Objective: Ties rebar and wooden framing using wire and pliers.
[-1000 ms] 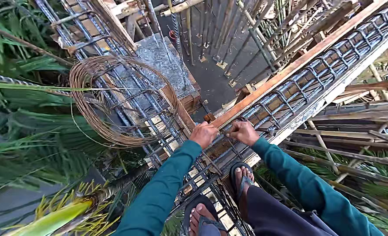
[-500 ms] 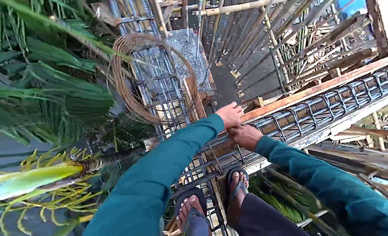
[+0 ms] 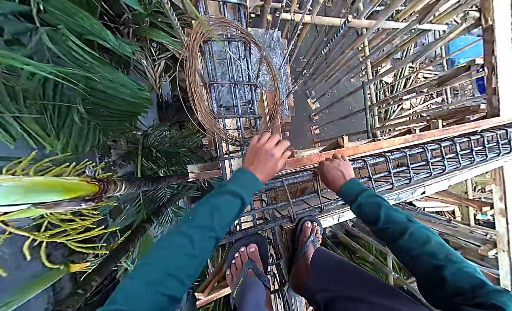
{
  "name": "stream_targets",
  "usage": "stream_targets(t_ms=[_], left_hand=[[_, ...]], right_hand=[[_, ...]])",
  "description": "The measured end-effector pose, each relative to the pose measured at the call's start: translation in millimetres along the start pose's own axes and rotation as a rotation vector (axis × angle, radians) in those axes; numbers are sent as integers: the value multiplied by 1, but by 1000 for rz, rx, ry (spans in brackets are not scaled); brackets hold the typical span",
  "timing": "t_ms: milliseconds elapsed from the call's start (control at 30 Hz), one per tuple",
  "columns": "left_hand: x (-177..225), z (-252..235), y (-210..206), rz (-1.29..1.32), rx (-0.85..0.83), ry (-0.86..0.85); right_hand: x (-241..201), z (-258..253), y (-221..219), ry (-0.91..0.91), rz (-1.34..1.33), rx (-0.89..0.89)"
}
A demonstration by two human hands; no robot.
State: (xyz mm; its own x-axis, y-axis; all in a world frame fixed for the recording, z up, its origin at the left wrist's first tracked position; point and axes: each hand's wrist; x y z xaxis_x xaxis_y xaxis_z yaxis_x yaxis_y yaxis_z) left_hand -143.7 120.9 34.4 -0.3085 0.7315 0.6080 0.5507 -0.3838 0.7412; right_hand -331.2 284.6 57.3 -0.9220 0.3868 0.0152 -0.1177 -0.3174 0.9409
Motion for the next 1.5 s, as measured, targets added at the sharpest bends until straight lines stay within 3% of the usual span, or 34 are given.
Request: stream_targets(t_ms=[67, 133, 233, 333, 400, 467, 600, 767, 933, 1100, 1300, 1400, 1500], left_hand=[[5, 16, 5, 23, 35, 56], [13, 31, 9, 60, 55, 105], [21, 44, 7, 129, 39, 171], [32, 53, 0, 189, 18, 192], [38, 59, -6, 221, 13, 193], [39, 67, -11, 227, -10, 198], [43, 70, -20, 244, -62, 143], [47, 73, -23, 242, -84, 89], [49, 69, -19, 256, -63, 69], [76, 41, -7, 335, -88, 36], [132, -35, 44, 431, -270, -135], [173, -67, 53, 529, -418, -26], [217, -72, 33, 774, -424, 242]], right_hand=[[22, 12, 17, 5, -124, 162], [52, 35, 41, -105, -268, 280], [104, 88, 40, -483, -479, 454], [131, 141, -5, -944, -661, 571], [130, 160, -46, -1097, -834, 467], [112, 159, -78, -1099, -950, 313], [94, 143, -111, -1163, -945, 218], [105, 139, -132, -974, -669, 196], [96, 158, -112, -902, -627, 491], [96, 175, -29, -664, -710, 788], [77, 187, 95, -251, -858, 793], [61, 180, 129, -177, -944, 699], [60, 171, 142, -256, -977, 588]])
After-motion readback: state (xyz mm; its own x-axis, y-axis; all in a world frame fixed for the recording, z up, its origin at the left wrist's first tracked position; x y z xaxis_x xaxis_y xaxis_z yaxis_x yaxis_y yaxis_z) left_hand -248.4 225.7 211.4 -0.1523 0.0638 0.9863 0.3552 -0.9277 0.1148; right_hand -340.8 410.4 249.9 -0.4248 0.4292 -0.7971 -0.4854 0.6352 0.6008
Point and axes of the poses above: each hand's wrist, its own z-axis away from the middle knuckle, its own y-axis out of the back of the hand, x = y × z, and after that the axes turned 14 degrees about x, right-handed
